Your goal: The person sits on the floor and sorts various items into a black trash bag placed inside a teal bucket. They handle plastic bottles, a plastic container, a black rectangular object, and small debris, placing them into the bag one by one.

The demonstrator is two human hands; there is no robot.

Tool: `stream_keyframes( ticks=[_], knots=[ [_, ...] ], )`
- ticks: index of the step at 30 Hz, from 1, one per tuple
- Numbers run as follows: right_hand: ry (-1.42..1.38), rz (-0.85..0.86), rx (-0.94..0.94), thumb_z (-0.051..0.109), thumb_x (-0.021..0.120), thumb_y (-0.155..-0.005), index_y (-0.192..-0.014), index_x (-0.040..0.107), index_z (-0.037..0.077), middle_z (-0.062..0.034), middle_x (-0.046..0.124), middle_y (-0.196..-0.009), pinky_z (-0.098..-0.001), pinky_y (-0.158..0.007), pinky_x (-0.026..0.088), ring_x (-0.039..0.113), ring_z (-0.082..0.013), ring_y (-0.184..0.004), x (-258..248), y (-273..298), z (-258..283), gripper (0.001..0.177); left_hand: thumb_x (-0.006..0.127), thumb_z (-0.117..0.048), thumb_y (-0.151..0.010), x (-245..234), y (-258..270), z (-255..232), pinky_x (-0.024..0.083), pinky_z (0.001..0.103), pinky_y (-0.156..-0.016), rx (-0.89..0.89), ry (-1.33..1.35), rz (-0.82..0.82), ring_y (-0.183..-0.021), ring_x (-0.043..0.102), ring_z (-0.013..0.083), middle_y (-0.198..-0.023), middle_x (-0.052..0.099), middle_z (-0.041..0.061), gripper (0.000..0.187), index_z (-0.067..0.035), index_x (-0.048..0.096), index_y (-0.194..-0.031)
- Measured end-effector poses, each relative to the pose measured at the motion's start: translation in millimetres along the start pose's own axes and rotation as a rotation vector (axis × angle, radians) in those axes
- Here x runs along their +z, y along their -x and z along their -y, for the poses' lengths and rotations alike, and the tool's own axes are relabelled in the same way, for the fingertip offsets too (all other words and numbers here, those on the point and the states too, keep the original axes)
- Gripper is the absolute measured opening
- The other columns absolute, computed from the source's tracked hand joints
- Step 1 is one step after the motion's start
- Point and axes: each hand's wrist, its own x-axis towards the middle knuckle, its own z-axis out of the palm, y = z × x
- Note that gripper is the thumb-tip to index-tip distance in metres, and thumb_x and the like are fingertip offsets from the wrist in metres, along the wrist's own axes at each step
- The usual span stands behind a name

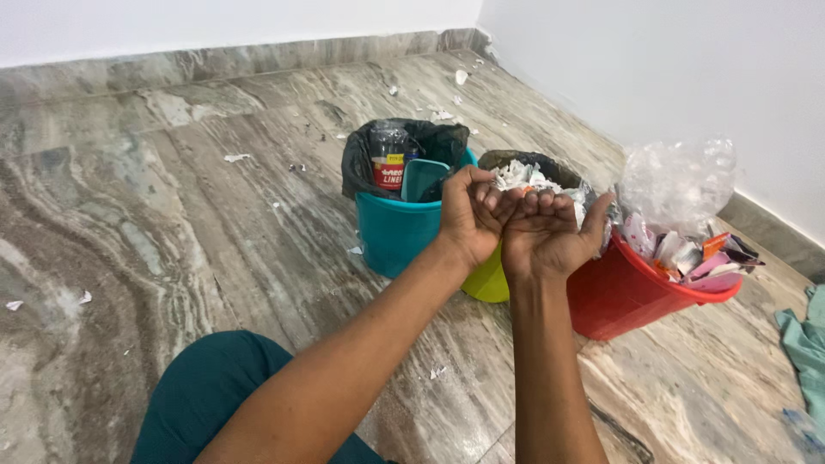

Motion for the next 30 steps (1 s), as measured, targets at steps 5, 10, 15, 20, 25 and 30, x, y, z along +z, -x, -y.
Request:
stream_keyframes(
  ticks=[5,10,15,20,25,30],
  knots=[
    [-0.018,0.002,0.009,0.058,0.063,-0.098,-0.062,0.058,0.006,-0.0115,0.061,-0.066,-0.0367,-0.072,0.058,0.061,-0.0233,-0.063,-10.8,1.1,0.2,0.063,0.064,-0.016,-0.087,-6.2,-0.3,6.4,0.061,0.034,-0.073,0.006,-0.016,-0.012,-0.059,0.067,0.0213,-0.051,0.051,0.002,0.038,-0.018,0.046,-0.054],
    [-0.007,0.023,0.003,0.058,0.062,-0.101,-0.065,0.058,0.005,-0.0116,0.061,-0.069,-0.0352,-0.073,0.057,0.061,-0.0231,-0.065,-13.8,3.7,5.8,0.064,0.064,-0.018,-0.084,-4.6,-0.7,8.5,0.062,0.033,-0.072,-0.029,-0.039,-0.026,-0.062,0.070,0.0227,-0.050,0.050,0.002,0.037,-0.017,0.045,-0.053],
    [0.004,0.051,0.016,0.060,0.060,-0.097,-0.062,0.058,0.006,-0.0109,0.060,-0.066,-0.0379,-0.071,0.056,0.061,-0.0251,-0.064,-11.2,5.8,15.3,0.064,0.066,-0.020,-0.082,2.7,-1.5,14.7,0.060,0.033,-0.064,-0.047,-0.066,-0.036,-0.056,0.066,0.0214,-0.048,0.049,0.001,0.039,-0.020,0.044,-0.051],
    [-0.014,0.091,-0.004,0.060,0.059,-0.100,-0.064,0.058,0.006,-0.0112,0.059,-0.067,-0.0376,-0.073,0.055,0.059,-0.0240,-0.064,-6.1,9.1,35.6,0.065,0.065,-0.018,-0.082,21.4,3.1,30.4,0.059,0.032,-0.066,-0.050,-0.083,-0.044,-0.055,0.064,0.0215,-0.047,0.047,0.002,0.042,-0.019,0.040,-0.049],
    [-0.005,0.079,-0.063,0.061,0.059,-0.099,-0.064,0.058,0.006,-0.0111,0.060,-0.066,-0.0392,-0.076,0.055,0.059,-0.0242,-0.064,-4.0,12.3,64.7,0.065,0.063,-0.017,-0.080,46.4,6.0,56.4,0.059,0.032,-0.067,-0.106,-0.101,-0.055,-0.055,0.062,0.0221,-0.046,0.044,0.002,0.041,-0.018,0.038,-0.048],
    [0.028,0.085,-0.131,0.061,0.059,-0.098,-0.062,0.057,0.007,-0.0111,0.059,-0.067,-0.0423,-0.082,0.056,0.057,-0.0239,-0.065,-4.3,13.9,93.0,0.064,0.064,-0.018,-0.081,62.6,5.4,84.3,0.057,0.031,-0.067,-0.095,-0.142,-0.053,-0.057,0.061,0.0215,-0.047,0.041,0.001,0.043,-0.021,0.035,-0.050]
  ],
)
